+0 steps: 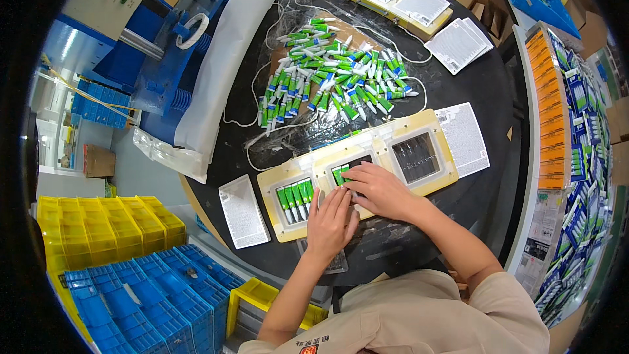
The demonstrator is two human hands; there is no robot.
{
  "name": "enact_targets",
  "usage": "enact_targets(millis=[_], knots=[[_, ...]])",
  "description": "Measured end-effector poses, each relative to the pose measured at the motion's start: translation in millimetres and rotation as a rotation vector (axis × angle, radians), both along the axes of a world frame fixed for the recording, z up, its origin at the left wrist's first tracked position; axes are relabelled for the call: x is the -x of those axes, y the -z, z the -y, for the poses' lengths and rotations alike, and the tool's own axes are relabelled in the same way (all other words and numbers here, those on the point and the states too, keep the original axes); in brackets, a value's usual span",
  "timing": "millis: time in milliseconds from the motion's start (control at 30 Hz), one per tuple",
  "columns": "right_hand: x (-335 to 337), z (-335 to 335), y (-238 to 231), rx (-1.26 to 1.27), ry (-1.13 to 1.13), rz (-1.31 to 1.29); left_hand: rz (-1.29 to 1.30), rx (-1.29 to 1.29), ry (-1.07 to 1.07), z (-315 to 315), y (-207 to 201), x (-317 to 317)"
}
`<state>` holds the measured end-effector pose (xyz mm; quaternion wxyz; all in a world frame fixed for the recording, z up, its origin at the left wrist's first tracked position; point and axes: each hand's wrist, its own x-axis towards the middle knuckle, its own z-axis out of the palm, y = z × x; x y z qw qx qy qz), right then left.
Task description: The person places green cylindrical batteries into a multi-slot wooden fixture, then covers them with white paper sheets and clear plastic trays. The person repeats this sequence multiple times, handling batteries, paper, and trays by hand.
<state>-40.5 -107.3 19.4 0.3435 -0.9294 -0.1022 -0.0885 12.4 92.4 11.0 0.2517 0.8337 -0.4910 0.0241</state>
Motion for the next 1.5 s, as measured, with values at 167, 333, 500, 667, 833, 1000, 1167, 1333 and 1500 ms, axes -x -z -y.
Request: enact_targets(millis=[167,333,500,667,833,1000,1167,1333,1500], knots=[[-21.6,13.0,-12.0,-0.141,0.314,0.050,0.039,-0.021,-0.140,-29.6,-8.2,-1.0],[-5.6,-6.0,-11.1,-0.168,0.231,-0.005,-0.072,-0.265,-0.147,-49.9,3.7,-7.4],[7.3,-25.2,5.6,-0.035,0.203,0.042,-0.089,-0.301,-0.102,-55.6,8.8,-11.7],[-22.4,15.5,-1.0,-0.065,0.394,0.116,-0.100,-0.128,-0.113,-55.2,3.2,-23.2],[-125.7,56.7,12.1,-0.014,0.578,0.079,-0.001,0.229,-0.299,-0.8,8.5,-88.0],[-168.1,65.2,41.8,0.217,0.649,-0.147,-0.116,0.227,-0.284,85.8,13.2,-156.1],[-153.3,85.2,46.9,-0.032,0.620,-0.237,0.096,0.003,0.108,121.2,21.0,-160.7],[-175.6,81.5,57.6,0.165,0.569,-0.192,0.262,-0.288,0.345,122.1,28.2,-182.5],[-193.9,100.3,38.4,0.234,0.423,-0.519,0.479,-0.249,0.549,119.9,18.6,-199.2]])
